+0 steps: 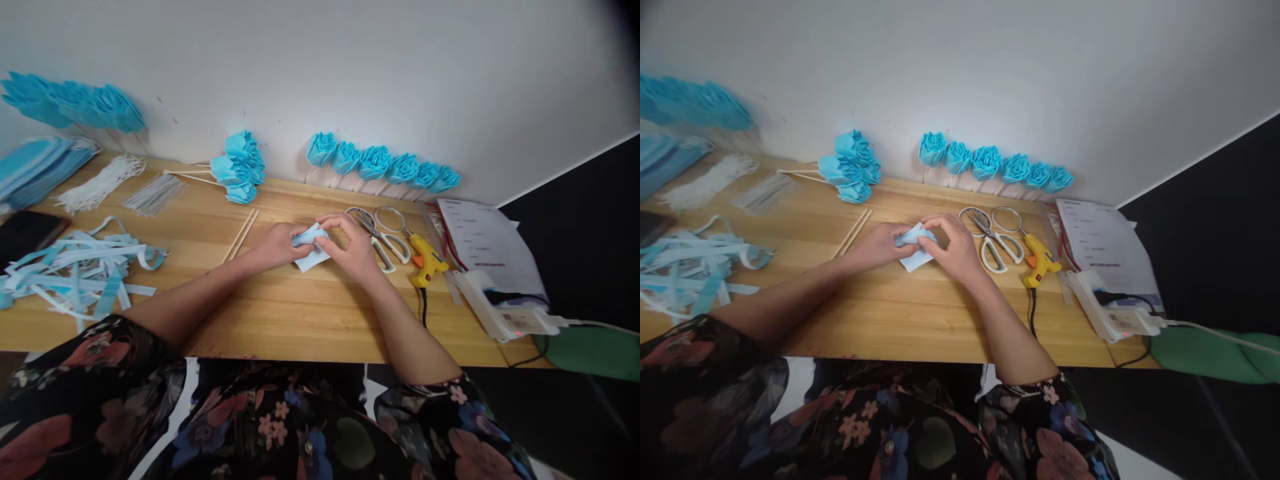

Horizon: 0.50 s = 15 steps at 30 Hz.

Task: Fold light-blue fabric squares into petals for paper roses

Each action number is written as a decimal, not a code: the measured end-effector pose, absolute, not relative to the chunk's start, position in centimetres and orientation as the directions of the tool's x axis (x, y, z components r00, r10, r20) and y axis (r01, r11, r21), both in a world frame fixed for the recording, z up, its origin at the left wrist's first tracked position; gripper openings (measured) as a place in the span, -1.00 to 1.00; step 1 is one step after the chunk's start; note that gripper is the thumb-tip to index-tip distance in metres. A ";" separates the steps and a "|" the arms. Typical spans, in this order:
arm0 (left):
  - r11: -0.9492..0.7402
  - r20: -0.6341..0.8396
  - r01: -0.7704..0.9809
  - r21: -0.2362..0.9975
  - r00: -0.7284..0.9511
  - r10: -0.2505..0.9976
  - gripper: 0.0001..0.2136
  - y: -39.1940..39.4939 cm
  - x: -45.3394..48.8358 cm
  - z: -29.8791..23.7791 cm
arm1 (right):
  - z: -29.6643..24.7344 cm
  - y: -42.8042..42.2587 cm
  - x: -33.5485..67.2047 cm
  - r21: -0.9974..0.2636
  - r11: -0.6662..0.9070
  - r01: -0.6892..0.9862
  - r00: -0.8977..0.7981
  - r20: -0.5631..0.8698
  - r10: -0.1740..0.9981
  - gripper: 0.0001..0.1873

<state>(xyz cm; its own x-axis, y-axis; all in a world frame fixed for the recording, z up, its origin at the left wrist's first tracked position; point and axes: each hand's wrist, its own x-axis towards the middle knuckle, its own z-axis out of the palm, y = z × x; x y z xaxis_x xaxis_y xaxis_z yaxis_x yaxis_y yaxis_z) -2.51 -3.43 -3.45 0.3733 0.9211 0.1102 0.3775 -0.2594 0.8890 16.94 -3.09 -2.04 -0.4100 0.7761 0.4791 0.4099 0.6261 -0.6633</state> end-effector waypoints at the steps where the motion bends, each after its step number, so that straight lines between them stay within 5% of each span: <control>1: -0.258 0.107 0.382 0.887 0.374 0.921 -0.81 -3.4 -2.5 -3.5 | -2.1 -3.1 16.9 -0.678 0.612 0.407 -0.400 0.470 0.787 -0.93; 10: -0.272 0.167 0.301 0.914 0.331 0.929 -0.58 -3.6 -3.2 -2.9 | -2.7 -2.8 17.2 -0.704 0.526 0.477 -0.288 0.440 0.851 -0.92; 15: -0.208 0.154 0.183 0.961 0.273 0.950 -0.66 -3.1 -3.2 -3.8 | -2.7 -2.7 17.3 -0.705 0.533 0.468 -0.324 0.425 0.845 -0.90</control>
<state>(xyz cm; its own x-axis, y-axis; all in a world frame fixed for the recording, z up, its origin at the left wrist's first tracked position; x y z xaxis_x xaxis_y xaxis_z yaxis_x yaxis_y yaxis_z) -3.18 -3.11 -3.82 0.2734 0.9495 0.1537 0.1825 -0.2081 0.9609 17.26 -2.73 -2.68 -0.3238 0.8454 0.4248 0.4681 0.5333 -0.7046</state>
